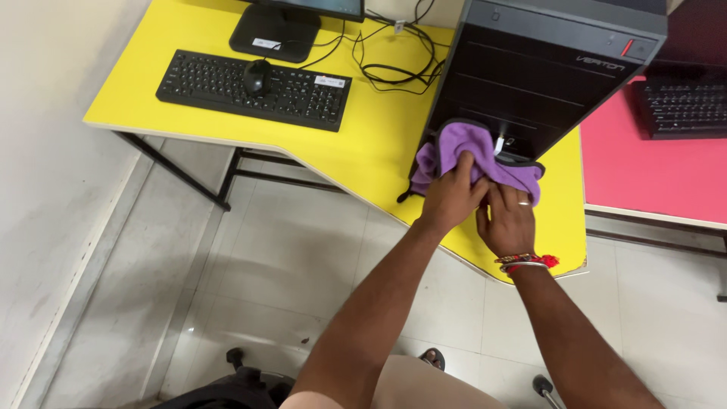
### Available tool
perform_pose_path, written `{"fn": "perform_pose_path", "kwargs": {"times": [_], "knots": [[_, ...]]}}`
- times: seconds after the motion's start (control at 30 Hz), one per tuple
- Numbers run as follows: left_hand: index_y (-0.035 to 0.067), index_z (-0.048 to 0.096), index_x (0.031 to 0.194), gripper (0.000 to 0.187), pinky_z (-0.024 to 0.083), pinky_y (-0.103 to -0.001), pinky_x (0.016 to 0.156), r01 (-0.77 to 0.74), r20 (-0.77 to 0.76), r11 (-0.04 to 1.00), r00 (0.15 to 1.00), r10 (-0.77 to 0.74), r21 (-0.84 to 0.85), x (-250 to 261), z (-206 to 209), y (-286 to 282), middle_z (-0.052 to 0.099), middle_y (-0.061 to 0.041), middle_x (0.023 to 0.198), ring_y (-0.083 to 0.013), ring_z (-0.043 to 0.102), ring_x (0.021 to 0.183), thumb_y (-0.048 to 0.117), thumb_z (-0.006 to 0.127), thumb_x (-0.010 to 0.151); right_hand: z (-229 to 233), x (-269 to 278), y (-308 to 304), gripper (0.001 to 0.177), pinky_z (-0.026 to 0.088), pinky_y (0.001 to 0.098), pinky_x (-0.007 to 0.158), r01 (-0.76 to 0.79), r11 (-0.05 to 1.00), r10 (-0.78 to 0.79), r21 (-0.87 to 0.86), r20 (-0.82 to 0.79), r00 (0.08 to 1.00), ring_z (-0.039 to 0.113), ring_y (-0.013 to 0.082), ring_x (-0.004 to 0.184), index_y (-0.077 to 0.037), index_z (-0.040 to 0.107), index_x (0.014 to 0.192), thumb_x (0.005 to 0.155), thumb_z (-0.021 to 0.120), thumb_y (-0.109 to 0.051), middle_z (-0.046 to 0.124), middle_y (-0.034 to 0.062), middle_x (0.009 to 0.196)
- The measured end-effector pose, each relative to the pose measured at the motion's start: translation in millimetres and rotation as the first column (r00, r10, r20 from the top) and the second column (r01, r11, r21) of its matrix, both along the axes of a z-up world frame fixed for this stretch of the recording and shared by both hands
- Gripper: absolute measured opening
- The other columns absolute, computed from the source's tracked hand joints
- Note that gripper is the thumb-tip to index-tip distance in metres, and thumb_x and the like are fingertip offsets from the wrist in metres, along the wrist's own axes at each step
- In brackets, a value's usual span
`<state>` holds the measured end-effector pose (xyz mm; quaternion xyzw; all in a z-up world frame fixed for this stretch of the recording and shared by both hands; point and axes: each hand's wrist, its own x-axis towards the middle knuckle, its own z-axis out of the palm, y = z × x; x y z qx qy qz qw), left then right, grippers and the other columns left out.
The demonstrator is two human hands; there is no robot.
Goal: The person wipes a computer keyboard, mouse, and CPU case with a purple cloth.
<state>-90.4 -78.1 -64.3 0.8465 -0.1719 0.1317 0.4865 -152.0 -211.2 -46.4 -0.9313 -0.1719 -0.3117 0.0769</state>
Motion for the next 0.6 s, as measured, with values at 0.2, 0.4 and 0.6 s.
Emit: {"fn": "perform_pose_path", "kwargs": {"times": [0.2, 0.4, 0.6], "knots": [[0.011, 0.041, 0.124, 0.043, 0.056, -0.055, 0.068, -0.100, -0.143, 0.992, 0.986, 0.088, -0.075, 14.6, -19.4, 44.8, 0.072, -0.022, 0.080, -0.0462, 0.071, 0.073, 0.030, 0.063, 0.092, 7.1, 22.1, 36.2, 0.045, 0.055, 0.0459, 0.086, -0.158, 0.987, 0.156, -0.004, -0.109, 0.982, 0.063, 0.0346, 0.102, -0.004, 0.067, 0.124, 0.079, 0.071, -0.009, 0.064, 0.0140, 0.120], [0.007, 0.044, 0.117, 0.040, 0.053, -0.059, 0.070, -0.214, 0.084, 0.969, 0.971, 0.224, -0.120, 23.1, -31.1, 72.5, 0.068, -0.030, 0.094, -0.0530, 0.065, 0.084, 0.029, 0.066, 0.092, 12.8, 43.6, 56.9, 0.033, 0.056, 0.0445, 0.081, -0.289, 0.957, 0.290, 0.019, -0.027, 0.957, 0.066, 0.0335, 0.094, -0.006, 0.067, 0.113, 0.080, 0.071, -0.011, 0.066, 0.0113, 0.120], [0.008, 0.047, 0.118, 0.036, 0.055, -0.054, 0.063, -0.086, 0.073, 0.995, 0.993, 0.089, -0.045, 3.0, -23.4, 19.1, 0.069, -0.021, 0.078, -0.0449, 0.069, 0.072, 0.028, 0.066, 0.095, 5.8, 26.1, 12.0, 0.024, 0.053, 0.0464, 0.071, -0.059, 0.995, 0.065, 0.075, -0.093, 0.993, 0.066, 0.0339, 0.080, -0.009, 0.069, 0.111, 0.087, 0.072, -0.013, 0.066, 0.0109, 0.100]]}}
